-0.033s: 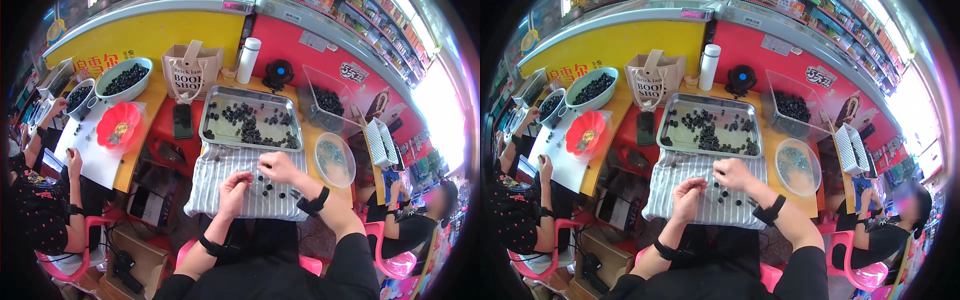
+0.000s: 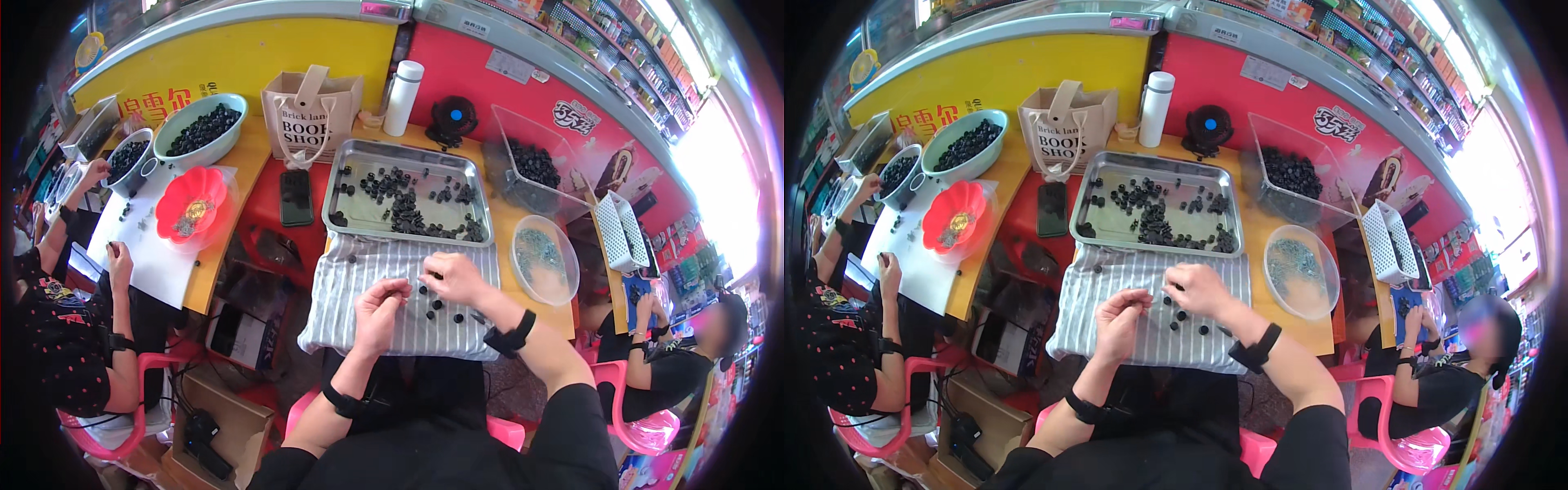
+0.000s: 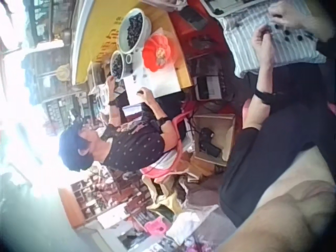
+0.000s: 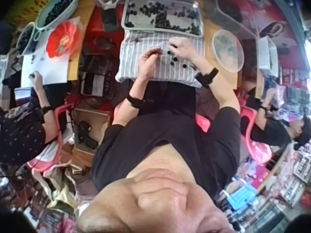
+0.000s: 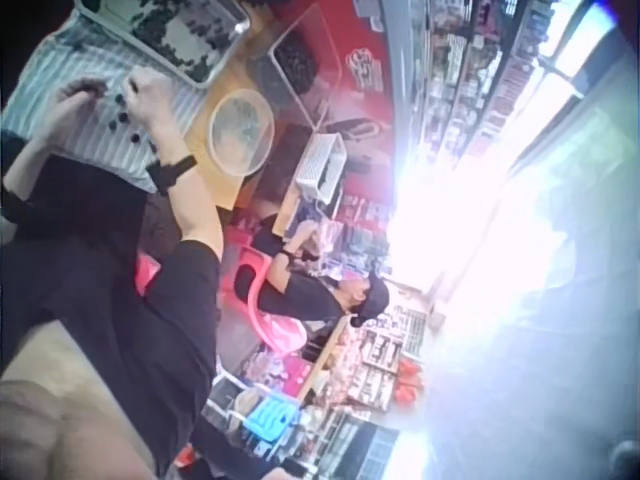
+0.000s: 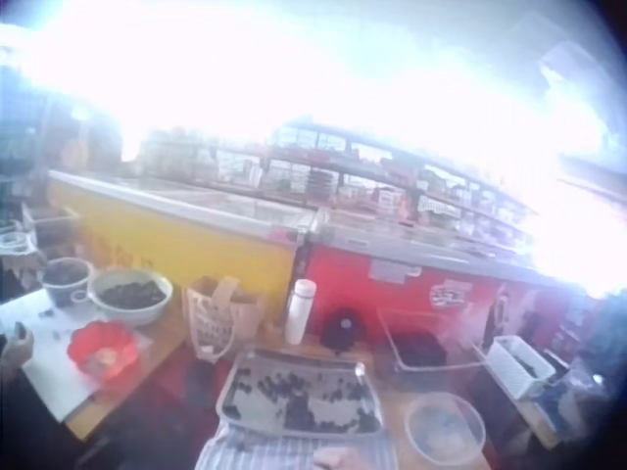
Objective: Sorting small black plastic or rubber components from a tray into containers using tweezers and hands.
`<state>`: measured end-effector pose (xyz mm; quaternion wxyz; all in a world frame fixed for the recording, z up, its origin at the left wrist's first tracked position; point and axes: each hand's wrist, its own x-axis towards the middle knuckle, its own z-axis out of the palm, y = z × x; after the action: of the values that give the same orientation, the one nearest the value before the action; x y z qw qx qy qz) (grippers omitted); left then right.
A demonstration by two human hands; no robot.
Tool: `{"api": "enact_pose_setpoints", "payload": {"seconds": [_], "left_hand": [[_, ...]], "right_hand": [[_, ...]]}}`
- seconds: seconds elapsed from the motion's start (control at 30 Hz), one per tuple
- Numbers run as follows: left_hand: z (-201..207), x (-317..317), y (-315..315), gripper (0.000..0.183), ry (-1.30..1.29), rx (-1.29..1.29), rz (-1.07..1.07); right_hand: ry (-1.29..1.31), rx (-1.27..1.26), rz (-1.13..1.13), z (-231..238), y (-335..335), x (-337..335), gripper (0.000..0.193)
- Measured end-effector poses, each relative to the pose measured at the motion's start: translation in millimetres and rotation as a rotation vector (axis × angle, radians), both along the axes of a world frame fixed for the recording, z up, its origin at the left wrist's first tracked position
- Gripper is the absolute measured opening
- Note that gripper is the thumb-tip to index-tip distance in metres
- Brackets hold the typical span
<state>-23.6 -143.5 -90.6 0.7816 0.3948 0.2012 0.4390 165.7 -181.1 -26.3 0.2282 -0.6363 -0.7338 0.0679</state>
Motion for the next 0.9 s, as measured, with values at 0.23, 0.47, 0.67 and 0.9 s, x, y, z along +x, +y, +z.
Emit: {"api": "enact_pose_setpoints", "payload": {"seconds": [0.23,0.47,0.67,0.9], "left_hand": [[2,-3,1,0.022,0.064,0.057,-0.023],[1,-3,1,0.023,0.08,0.061,-0.02],[-1,-5,2,0.024,0.101,0.112,-0.011],[0,-2,1,0.022,0.11,0.13,-0.005]], "right_hand": [[-0.077,0.083,-0.055,-3,-42,-2,0.041],[-0.086,0.111,-0.152,-5,-89,23,0.041],[0.01,0.168,-0.26,0,-118,19,0.018],[0.411,0.304,-0.425,-15,-91,23,0.012]]}}
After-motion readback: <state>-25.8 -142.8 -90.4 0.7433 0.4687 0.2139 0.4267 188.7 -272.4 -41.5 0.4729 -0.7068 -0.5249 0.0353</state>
